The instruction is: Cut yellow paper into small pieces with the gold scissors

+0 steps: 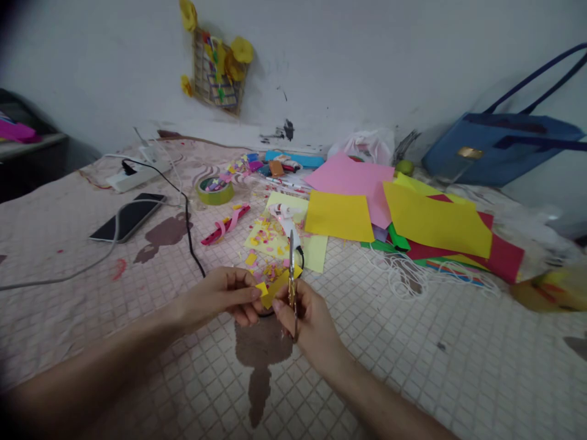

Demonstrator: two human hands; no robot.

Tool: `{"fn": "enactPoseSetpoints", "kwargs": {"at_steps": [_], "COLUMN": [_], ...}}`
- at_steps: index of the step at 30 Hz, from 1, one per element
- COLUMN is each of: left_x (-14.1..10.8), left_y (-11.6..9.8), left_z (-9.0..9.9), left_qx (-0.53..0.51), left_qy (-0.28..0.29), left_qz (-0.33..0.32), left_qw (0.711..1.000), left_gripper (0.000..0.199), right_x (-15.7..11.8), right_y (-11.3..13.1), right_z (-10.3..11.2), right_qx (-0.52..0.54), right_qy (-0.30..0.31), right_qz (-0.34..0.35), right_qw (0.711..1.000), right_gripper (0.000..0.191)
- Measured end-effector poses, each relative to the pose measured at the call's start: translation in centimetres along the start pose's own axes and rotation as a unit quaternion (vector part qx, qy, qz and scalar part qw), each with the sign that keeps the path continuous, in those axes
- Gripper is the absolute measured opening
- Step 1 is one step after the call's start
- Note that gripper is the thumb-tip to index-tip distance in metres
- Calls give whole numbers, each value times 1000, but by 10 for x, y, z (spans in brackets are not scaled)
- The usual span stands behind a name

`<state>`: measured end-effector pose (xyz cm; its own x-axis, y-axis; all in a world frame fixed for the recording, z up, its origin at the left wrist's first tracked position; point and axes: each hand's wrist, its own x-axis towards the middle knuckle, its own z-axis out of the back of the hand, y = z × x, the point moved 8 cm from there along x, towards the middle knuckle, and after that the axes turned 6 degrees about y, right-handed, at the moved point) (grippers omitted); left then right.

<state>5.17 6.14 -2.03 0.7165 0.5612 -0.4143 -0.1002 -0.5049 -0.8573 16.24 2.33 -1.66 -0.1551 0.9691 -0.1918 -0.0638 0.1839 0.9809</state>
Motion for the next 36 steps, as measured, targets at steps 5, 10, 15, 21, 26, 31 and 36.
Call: {"fn": "enactPoseSetpoints", "kwargs": {"at_steps": [5, 10, 15, 21, 26, 31, 36], "left_x": [-1, -2, -3, -3, -4, -5, -4], "left_y": [-7, -11, -14, -14, -15, -17, -16], "left_z": [10, 17, 18, 19, 18, 18, 18], "left_qx": [-35, -76, -100, -107, -92, -68, -64], "left_qy": [-20, -25, -13, -14, -13, -22, -17], "left_qz": [-24, -50, -66, -65, -66, -73, -72], "left_qw": [999, 996, 993, 992, 993, 995, 995], "left_gripper": [21, 20, 18, 16, 15, 19, 19], "right_x": [-7, -12, -11, -11, -11, -12, -11], "right_y": [5, -2, -10, -9, -9, -13, -14], "right_z": [-8, -13, -15, -16, -15, -16, -15], "right_qx": [-18, -61, -92, -112, -117, -99, -98], "right_qy": [55, 95, 98, 96, 95, 100, 102], "right_qz": [18, 3, -7, -15, -13, -22, -22], "right_qw": [998, 994, 991, 989, 989, 990, 990], "right_gripper": [35, 37, 38, 38, 37, 37, 38]}}
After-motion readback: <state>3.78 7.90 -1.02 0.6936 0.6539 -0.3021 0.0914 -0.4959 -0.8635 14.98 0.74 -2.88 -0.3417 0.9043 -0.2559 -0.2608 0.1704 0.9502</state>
